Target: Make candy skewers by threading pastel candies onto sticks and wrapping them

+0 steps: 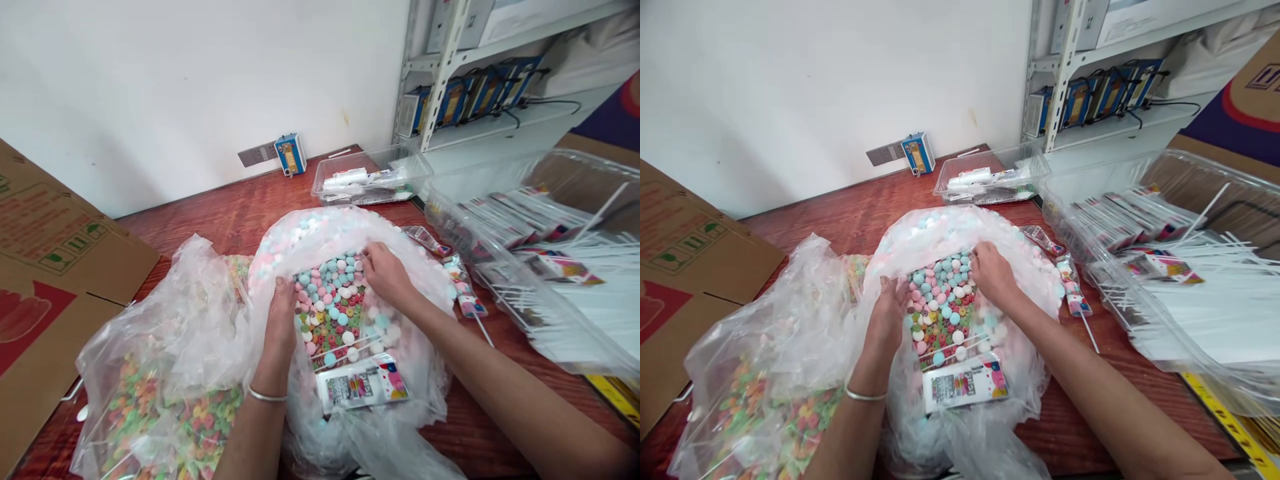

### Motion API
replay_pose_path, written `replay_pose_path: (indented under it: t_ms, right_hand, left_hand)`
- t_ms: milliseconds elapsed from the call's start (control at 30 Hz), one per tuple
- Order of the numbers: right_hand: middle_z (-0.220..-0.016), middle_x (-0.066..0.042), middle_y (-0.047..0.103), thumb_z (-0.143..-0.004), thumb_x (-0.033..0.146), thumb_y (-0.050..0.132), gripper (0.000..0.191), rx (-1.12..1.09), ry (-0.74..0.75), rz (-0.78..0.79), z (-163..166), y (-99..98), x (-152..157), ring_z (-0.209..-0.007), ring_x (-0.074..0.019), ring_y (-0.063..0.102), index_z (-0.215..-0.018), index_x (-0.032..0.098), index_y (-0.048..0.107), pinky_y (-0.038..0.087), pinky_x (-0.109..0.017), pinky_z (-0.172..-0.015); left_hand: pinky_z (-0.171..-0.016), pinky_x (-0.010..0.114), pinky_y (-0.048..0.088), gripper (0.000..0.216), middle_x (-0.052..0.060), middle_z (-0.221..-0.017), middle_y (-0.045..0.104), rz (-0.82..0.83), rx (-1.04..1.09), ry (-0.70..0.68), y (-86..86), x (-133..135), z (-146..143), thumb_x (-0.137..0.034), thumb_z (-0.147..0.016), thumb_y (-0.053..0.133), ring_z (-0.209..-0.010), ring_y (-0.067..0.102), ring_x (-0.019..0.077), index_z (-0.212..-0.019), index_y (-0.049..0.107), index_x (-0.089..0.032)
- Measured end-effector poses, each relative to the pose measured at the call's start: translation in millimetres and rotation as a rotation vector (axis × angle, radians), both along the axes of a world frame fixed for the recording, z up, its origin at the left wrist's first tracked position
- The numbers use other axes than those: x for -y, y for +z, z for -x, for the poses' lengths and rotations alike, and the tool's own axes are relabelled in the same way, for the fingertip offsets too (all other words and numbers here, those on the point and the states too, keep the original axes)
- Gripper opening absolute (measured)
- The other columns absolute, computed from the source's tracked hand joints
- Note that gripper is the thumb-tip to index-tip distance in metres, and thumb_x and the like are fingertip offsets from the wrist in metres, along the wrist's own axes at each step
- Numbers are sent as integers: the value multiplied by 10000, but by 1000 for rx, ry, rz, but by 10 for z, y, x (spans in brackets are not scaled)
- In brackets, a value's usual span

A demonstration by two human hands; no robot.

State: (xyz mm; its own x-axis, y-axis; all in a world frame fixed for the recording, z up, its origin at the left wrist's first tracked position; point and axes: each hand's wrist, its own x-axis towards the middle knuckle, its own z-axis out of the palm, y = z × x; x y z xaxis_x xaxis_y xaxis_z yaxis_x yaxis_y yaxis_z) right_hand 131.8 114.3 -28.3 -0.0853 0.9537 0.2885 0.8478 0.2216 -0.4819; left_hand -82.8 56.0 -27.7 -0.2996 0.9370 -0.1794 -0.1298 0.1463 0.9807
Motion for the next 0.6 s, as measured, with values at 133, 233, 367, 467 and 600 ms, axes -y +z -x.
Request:
replay_pose_path:
  t_ms: [133,233,367,467,600]
  right_hand:
    - [-903,-114,645,-882,157,398,159,-97,-30,20,-137,75,-126,-855,-246,580,-835,192,546,411,-328,-733]
    - [-795,-49,650,-837,191,446,142,-155,70,70,-223,188,113,-728,-197,580,-728,212,534,398,-287,-645]
    - [-657,25,629,-766,157,440,166,-276,211,191,-304,377,520,-574,-148,534,-763,218,594,373,-250,-561]
    - [-687,30,634,-754,137,416,239,-397,290,259,-335,472,683,-575,-141,520,-823,217,631,374,-246,-566]
    - [-712,22,634,-835,214,451,190,-540,333,307,-338,452,743,-663,-156,559,-797,213,638,405,-247,-604]
  left_hand:
    - [-892,366,521,517,109,-1197,674,-10,-277,-44,52,-29,-5,-613,-874,521,-1107,636,252,-1171,634,-205]
    - [-827,348,526,379,94,-1151,662,-104,-550,-90,43,160,-42,-455,-873,602,-1015,649,227,-1163,625,-212]
    - [-774,331,498,164,50,-918,655,-240,-953,-271,-51,317,-151,-259,-916,524,-858,629,195,-915,678,-203]
    - [-780,337,488,230,79,-968,660,-276,-1185,-359,-157,241,-260,-153,-922,465,-919,623,214,-1009,675,-187]
    - [-830,372,470,281,131,-1053,664,-266,-1389,-392,-258,47,-357,-132,-939,420,-1007,616,250,-1095,651,-164]
